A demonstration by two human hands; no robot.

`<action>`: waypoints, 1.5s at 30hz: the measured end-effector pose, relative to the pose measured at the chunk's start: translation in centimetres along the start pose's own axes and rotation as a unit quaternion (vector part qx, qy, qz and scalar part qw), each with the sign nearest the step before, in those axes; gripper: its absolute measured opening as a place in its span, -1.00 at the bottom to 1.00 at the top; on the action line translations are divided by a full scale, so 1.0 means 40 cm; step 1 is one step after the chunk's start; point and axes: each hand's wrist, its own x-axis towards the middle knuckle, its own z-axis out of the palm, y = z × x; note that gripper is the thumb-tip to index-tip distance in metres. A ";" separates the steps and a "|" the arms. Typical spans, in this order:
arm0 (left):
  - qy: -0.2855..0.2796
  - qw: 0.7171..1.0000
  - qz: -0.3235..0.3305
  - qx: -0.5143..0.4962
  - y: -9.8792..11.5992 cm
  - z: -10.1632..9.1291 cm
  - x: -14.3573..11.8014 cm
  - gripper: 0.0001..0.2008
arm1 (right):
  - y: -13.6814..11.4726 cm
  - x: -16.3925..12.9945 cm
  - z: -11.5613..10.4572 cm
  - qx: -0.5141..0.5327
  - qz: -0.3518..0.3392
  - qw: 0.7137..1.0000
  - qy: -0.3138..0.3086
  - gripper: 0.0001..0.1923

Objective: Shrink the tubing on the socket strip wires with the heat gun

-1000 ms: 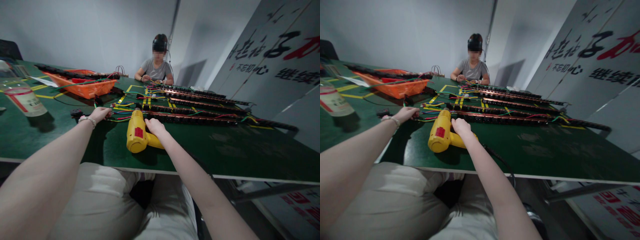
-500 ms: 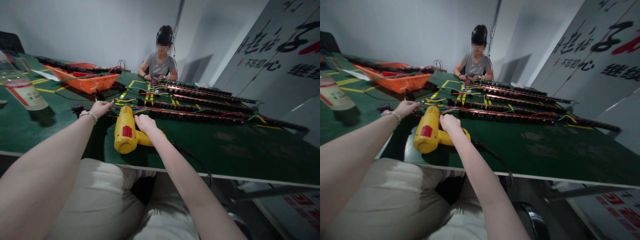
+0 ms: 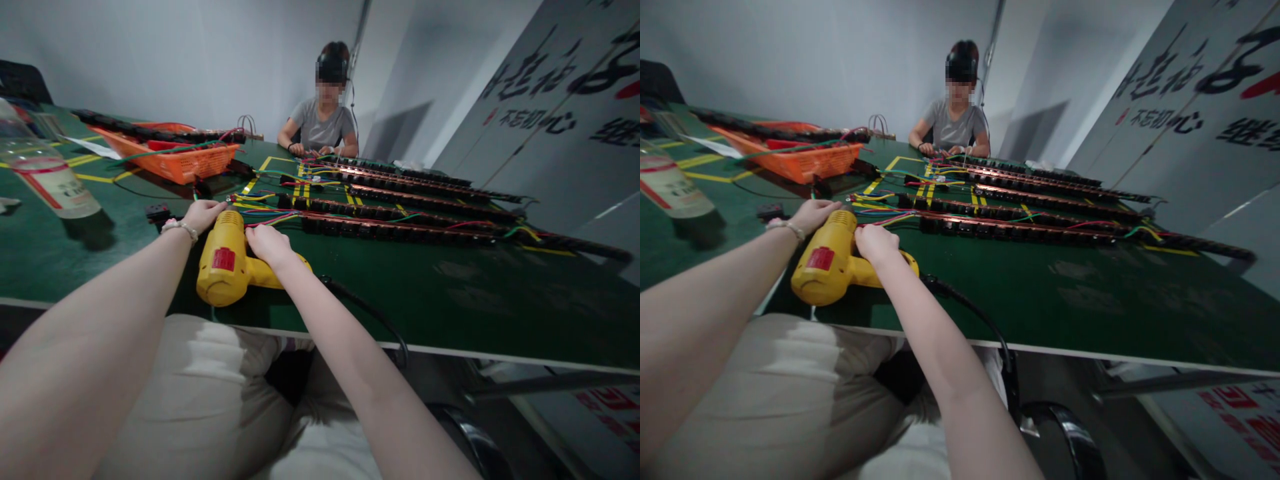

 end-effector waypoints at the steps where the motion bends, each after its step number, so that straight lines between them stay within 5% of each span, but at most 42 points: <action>1: -0.005 1.000 -0.001 -0.001 -0.003 0.001 0.002 -0.60 | 0.003 0.001 -0.001 -0.002 0.001 1.000 -0.004 -0.50; 12: 0.026 0.998 0.045 0.040 -0.004 0.006 0.007 -0.65 | 0.029 -0.005 -0.020 -0.010 0.004 0.999 -0.030 -0.48; 29: 0.004 1.000 0.022 -0.015 -0.010 0.012 0.012 -0.69 | 0.215 -0.055 -0.114 -0.014 0.115 0.993 0.011 -0.45; 35: -0.015 0.999 0.002 -0.039 -0.009 0.015 0.020 -0.68 | 0.214 -0.067 -0.122 -0.046 0.125 0.991 0.020 -0.44; 45: -0.036 0.997 -0.014 0.071 0.012 0.002 0.012 -0.55 | 0.172 -0.065 -0.093 -0.058 0.101 0.993 0.013 -0.41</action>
